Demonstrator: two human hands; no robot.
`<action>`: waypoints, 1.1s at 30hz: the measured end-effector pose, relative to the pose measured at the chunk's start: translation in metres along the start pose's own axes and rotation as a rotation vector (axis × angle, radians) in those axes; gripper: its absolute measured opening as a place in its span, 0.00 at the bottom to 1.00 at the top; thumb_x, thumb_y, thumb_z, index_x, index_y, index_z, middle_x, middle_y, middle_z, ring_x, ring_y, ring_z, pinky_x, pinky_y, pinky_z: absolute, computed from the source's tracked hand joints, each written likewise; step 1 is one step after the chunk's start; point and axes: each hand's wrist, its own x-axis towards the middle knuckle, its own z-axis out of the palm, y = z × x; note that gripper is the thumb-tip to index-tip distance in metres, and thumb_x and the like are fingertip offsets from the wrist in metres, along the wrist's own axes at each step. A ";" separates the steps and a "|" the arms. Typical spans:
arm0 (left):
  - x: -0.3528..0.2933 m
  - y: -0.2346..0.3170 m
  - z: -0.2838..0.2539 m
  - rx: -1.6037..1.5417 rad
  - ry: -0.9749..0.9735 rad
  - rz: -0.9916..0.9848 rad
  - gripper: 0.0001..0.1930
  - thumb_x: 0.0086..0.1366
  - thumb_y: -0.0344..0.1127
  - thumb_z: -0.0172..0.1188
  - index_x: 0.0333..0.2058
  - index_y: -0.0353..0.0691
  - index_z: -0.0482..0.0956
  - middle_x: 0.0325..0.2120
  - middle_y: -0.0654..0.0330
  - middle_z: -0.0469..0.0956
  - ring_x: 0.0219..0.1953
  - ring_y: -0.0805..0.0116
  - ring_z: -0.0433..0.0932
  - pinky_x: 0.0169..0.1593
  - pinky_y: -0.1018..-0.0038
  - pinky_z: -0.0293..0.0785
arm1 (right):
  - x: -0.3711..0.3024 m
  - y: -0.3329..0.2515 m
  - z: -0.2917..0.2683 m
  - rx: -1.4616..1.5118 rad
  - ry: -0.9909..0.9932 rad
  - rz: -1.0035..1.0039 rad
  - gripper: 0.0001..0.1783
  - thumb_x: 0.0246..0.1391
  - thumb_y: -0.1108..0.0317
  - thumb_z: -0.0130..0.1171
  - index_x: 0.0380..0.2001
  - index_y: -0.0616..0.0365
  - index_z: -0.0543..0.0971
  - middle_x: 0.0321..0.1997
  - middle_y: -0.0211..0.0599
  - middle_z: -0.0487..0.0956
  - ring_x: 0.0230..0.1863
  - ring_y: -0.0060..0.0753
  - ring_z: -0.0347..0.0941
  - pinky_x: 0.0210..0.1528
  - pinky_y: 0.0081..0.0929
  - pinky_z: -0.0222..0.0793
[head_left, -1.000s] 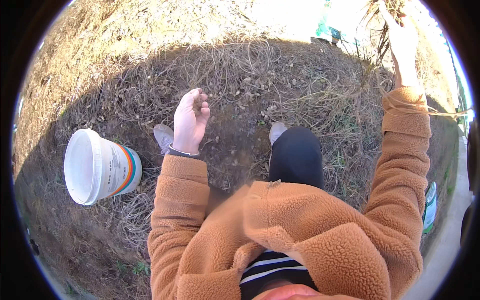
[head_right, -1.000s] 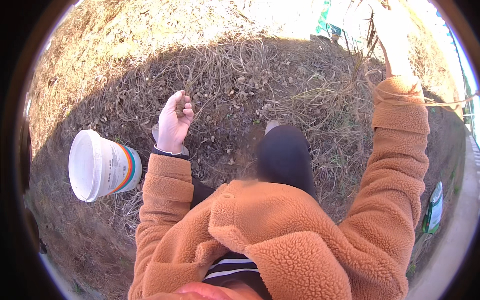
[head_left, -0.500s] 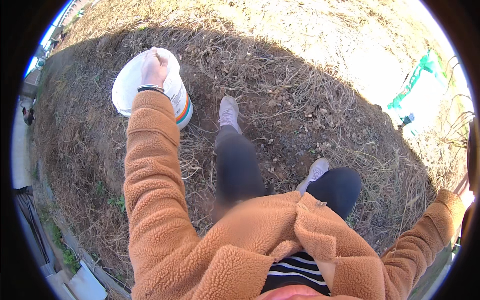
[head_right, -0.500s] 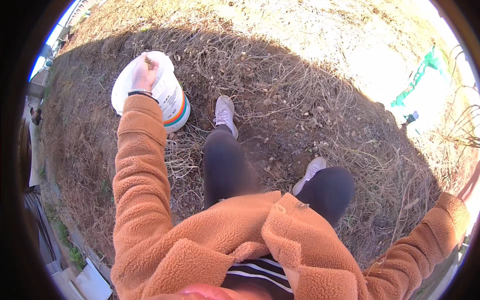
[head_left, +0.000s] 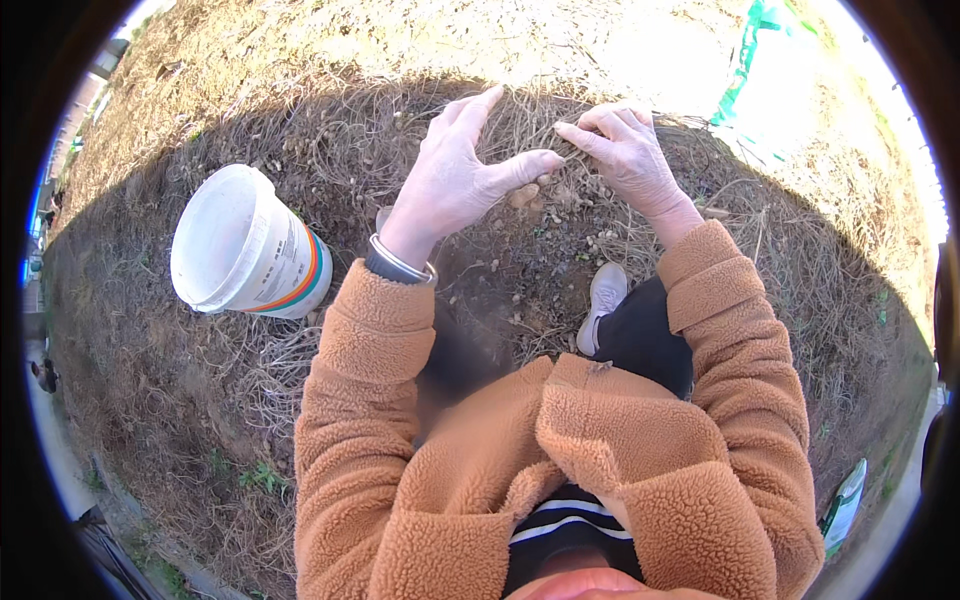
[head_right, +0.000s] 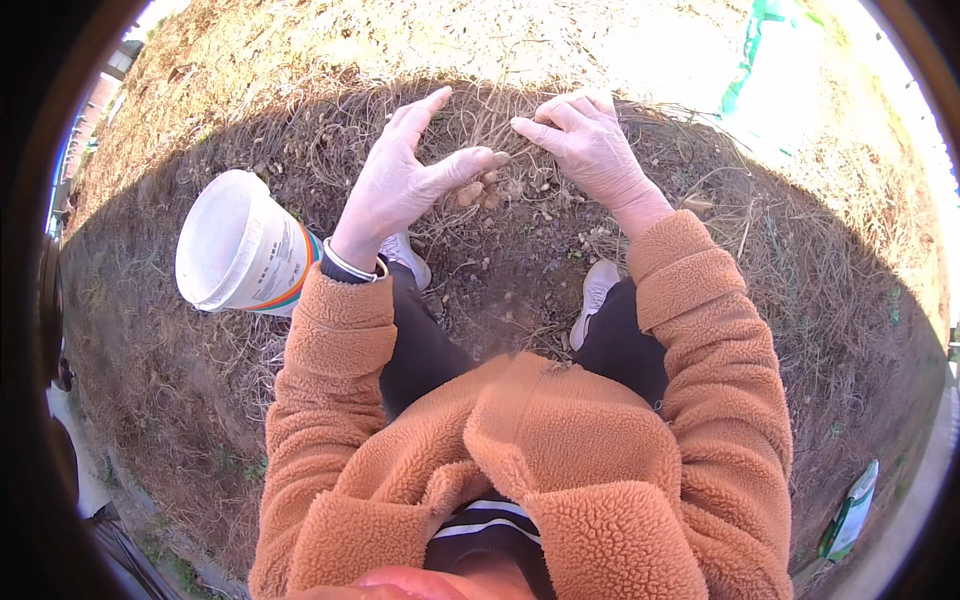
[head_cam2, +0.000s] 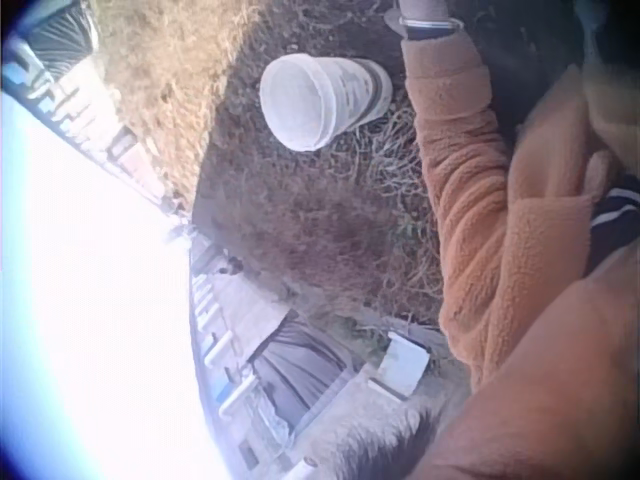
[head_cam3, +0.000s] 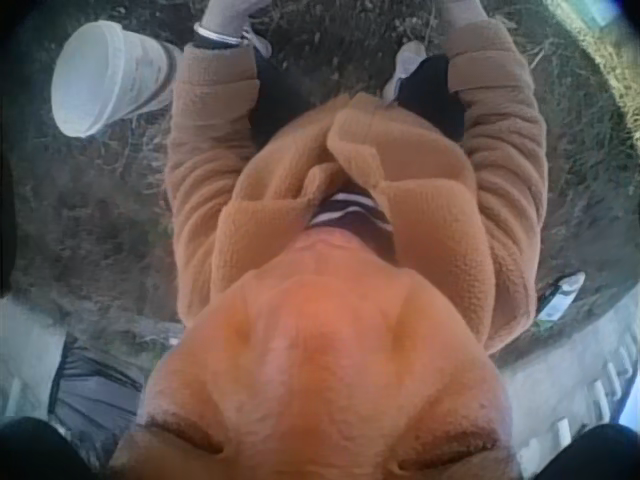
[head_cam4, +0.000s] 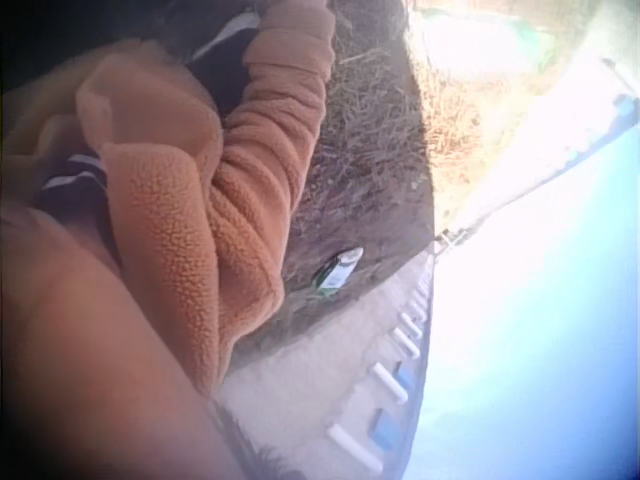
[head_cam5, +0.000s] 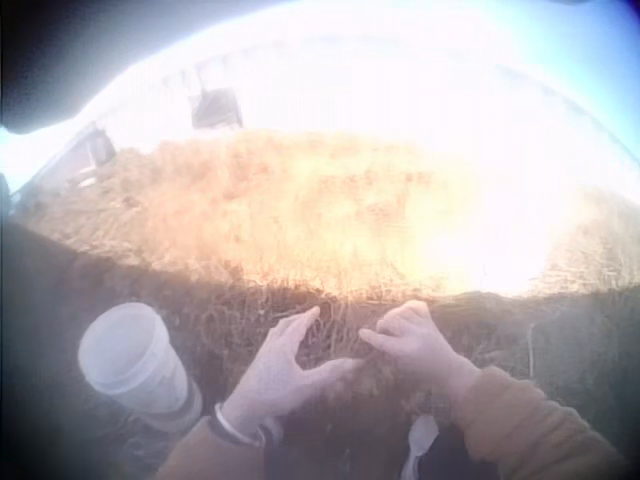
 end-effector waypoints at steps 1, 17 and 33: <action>-0.003 0.005 0.017 0.077 -0.112 0.007 0.54 0.47 0.67 0.66 0.60 0.27 0.61 0.55 0.38 0.65 0.61 0.45 0.61 0.64 0.55 0.56 | -0.008 -0.003 0.009 0.012 -0.009 0.009 0.19 0.42 0.70 0.60 0.41 0.43 0.82 0.34 0.20 0.74 0.43 0.25 0.70 0.53 0.31 0.59; -0.022 -0.039 0.143 0.178 0.088 0.015 0.28 0.49 0.31 0.65 0.51 0.34 0.73 0.43 0.52 0.73 0.37 0.60 0.76 0.44 0.68 0.73 | -0.071 -0.036 0.006 1.584 -0.191 1.686 0.26 0.56 0.51 0.62 0.49 0.59 0.73 0.44 0.36 0.75 0.52 0.33 0.70 0.58 0.33 0.63; -0.004 -0.014 0.128 -1.091 0.236 -0.339 0.17 0.70 0.39 0.48 0.50 0.33 0.73 0.43 0.56 0.74 0.48 0.65 0.74 0.54 0.71 0.71 | -0.070 0.022 0.024 2.251 0.556 0.994 0.21 0.58 0.75 0.46 0.55 0.69 0.65 0.39 0.42 0.73 0.44 0.38 0.74 0.59 0.43 0.69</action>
